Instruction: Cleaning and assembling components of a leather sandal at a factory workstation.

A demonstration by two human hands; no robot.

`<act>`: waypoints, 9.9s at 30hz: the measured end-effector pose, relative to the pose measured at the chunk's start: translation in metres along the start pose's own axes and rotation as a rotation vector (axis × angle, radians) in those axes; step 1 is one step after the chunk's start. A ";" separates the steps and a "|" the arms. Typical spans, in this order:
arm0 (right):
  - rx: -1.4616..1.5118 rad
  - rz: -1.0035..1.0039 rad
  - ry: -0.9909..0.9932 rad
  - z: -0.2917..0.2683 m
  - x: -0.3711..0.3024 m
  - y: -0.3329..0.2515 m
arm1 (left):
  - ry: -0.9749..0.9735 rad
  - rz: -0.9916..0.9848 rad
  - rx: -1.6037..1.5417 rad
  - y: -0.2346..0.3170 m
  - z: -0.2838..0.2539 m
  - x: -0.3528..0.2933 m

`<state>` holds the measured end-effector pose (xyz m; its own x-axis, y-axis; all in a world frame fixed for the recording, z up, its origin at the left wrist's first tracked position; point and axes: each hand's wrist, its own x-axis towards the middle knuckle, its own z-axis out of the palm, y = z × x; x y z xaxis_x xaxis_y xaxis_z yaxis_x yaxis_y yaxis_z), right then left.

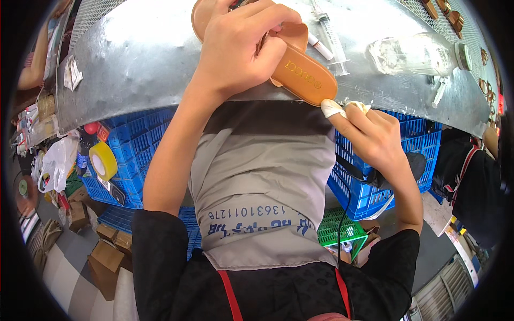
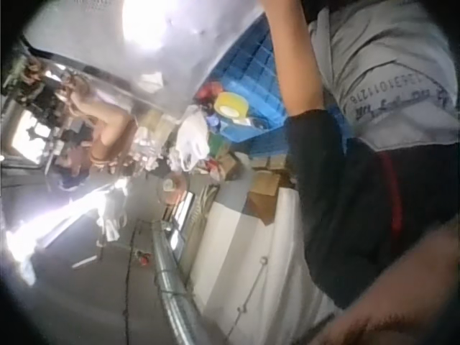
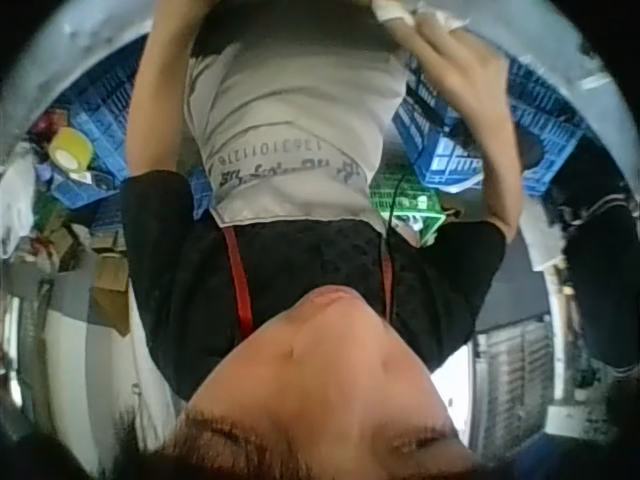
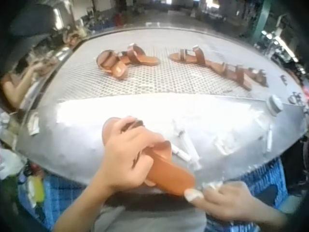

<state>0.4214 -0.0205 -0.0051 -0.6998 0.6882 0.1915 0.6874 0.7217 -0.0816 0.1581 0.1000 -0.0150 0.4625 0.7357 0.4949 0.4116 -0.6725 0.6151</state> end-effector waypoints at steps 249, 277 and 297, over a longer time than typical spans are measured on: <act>0.361 0.325 0.099 0.003 -0.045 -0.013 | 0.023 0.009 0.049 0.024 0.020 0.010; 0.561 0.565 0.242 0.028 -0.017 -0.053 | 0.054 0.019 0.076 0.023 0.022 0.010; 0.554 0.594 0.389 0.022 -0.021 -0.048 | 0.053 0.018 0.072 0.022 0.021 0.009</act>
<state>0.3985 -0.0677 -0.0269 -0.0744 0.9579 0.2771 0.6523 0.2570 -0.7131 0.1880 0.0904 -0.0104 0.4288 0.7254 0.5384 0.4600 -0.6883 0.5610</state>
